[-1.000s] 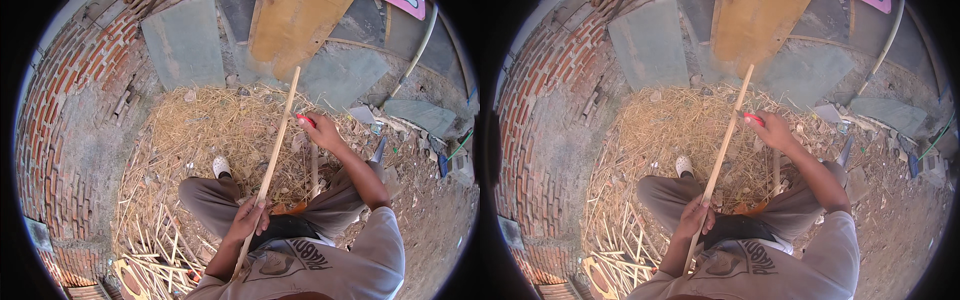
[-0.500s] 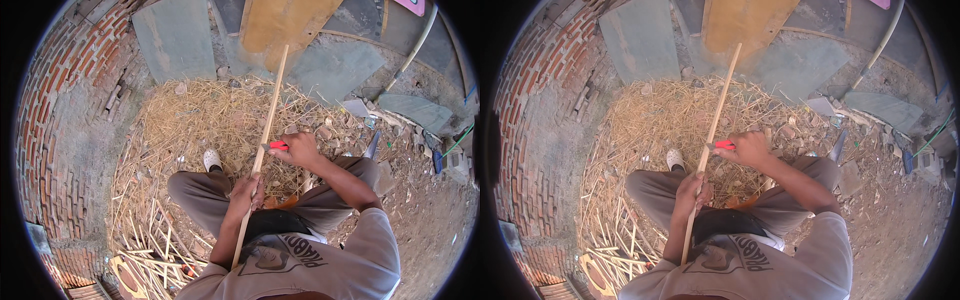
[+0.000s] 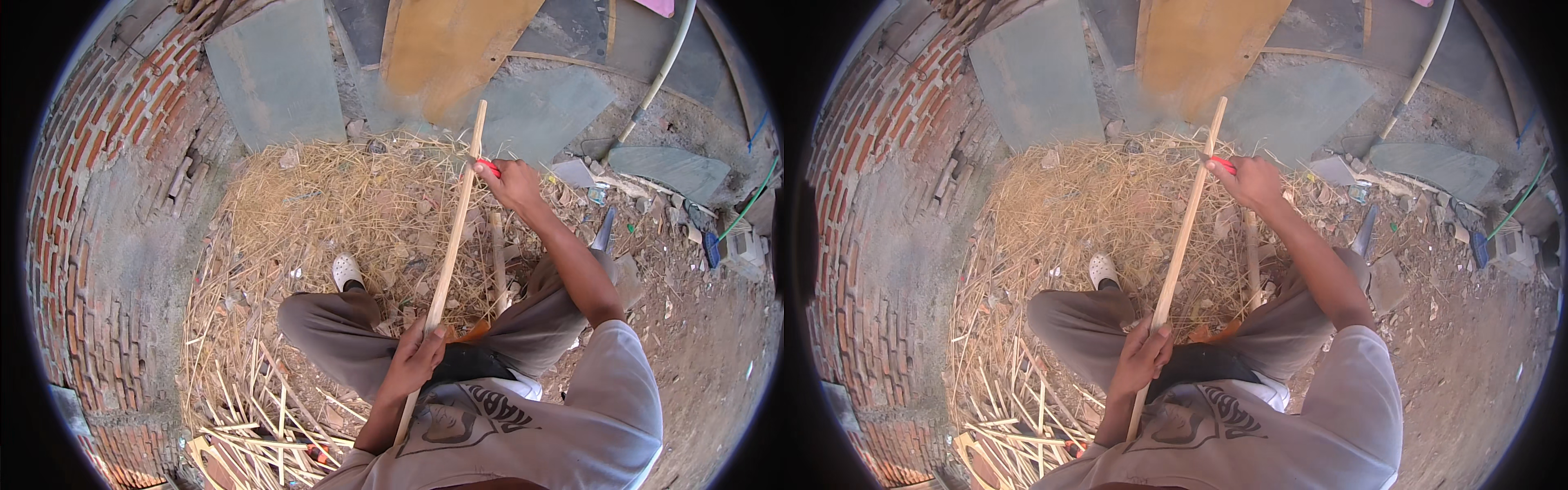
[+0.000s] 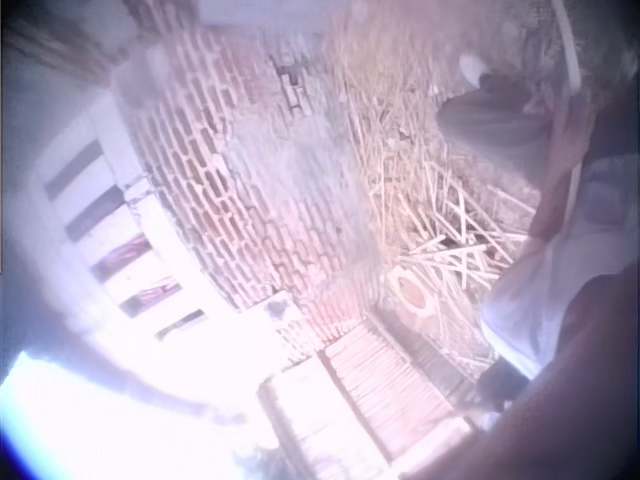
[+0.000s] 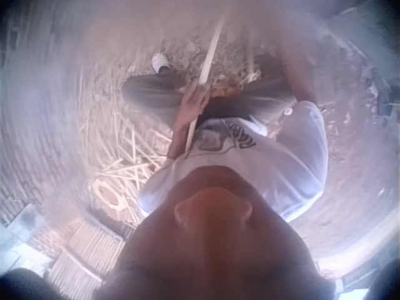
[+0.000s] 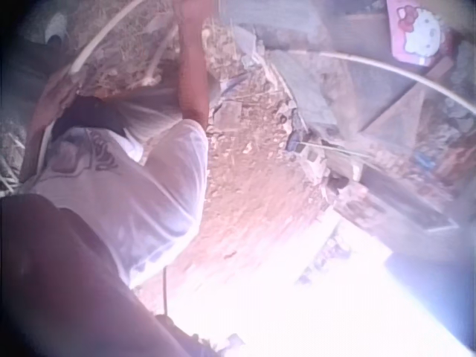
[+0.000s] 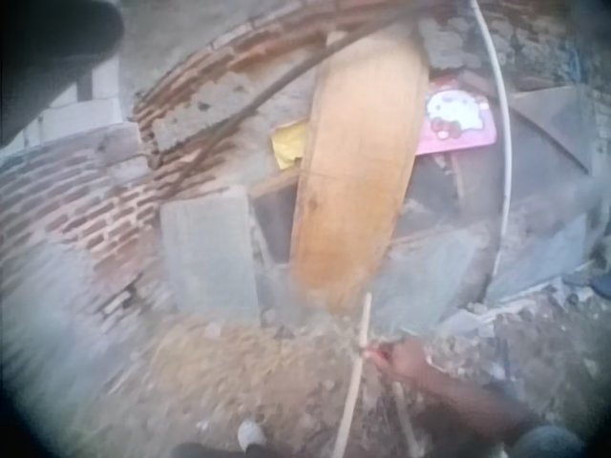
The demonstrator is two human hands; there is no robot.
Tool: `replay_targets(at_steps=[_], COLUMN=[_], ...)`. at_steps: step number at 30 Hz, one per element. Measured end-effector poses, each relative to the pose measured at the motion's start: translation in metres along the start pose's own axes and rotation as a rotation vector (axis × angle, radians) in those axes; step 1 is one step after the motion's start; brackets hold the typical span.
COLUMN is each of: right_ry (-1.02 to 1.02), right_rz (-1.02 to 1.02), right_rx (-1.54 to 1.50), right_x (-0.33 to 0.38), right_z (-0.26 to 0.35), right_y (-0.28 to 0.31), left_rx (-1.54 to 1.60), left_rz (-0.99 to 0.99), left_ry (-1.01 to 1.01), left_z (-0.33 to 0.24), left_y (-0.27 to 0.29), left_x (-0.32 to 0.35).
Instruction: The person sits cross-legged on the ground and uses a red utility knife to peel the outer layer off a long bamboo stick. They hold the stick with their left hand and scrape the knife along its length with their right hand, creating thin strips of bamboo that fall onto the ground.
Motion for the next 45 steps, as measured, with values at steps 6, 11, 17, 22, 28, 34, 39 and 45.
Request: replay_targets(at_steps=[6, 11, 17, 22, 28, 34, 39, 45], right_ry=[0.51, 0.113, 0.016, -0.296, -0.356, 0.346, 0.544, 0.289], right_rz=[0.151, 0.074, -0.003, -0.136, -0.052, 0.181, 0.258, 0.092], right_rx=[-0.1, -0.005, 0.006, -0.048, -0.136, -0.179, -0.088, -0.087], right_x=[0.105, 0.024, -0.031, -0.063, -0.029, 0.045, 0.073, 0.045], right_z=[0.094, 0.058, -0.004, -0.088, -0.104, 0.05, 0.08, 0.048], right_y=[-0.017, -0.011, 0.002, 0.034, 0.032, 0.004, -0.013, 0.008], left_rx=[0.054, -0.035, -0.221, -0.063, 0.138, 0.088, 0.071, 0.108], left_rz=[-0.063, -0.07, -0.052, 0.15, -0.035, -0.144, -0.071, -0.013], left_ry=[-0.001, -0.027, -0.203, -0.074, 0.064, -0.027, -0.018, -0.041], left_z=[-0.001, -0.004, 0.004, 0.029, 0.038, -0.003, -0.013, -0.012], left_y=[0.024, 0.022, 0.013, 0.012, 0.032, 0.041, 0.016, 0.0], left_x=[0.002, 0.01, 0.022, 0.055, 0.058, 0.002, -0.024, -0.034])
Point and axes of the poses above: each hand's wrist, its own x-axis away from the middle knuckle, its own y-axis out of the back of the hand, z = x × y, the point moved 3 cm from there along -x, towards the middle knuckle, and after that the axes turned 6 degrees about -x, right-handed, at the moved point
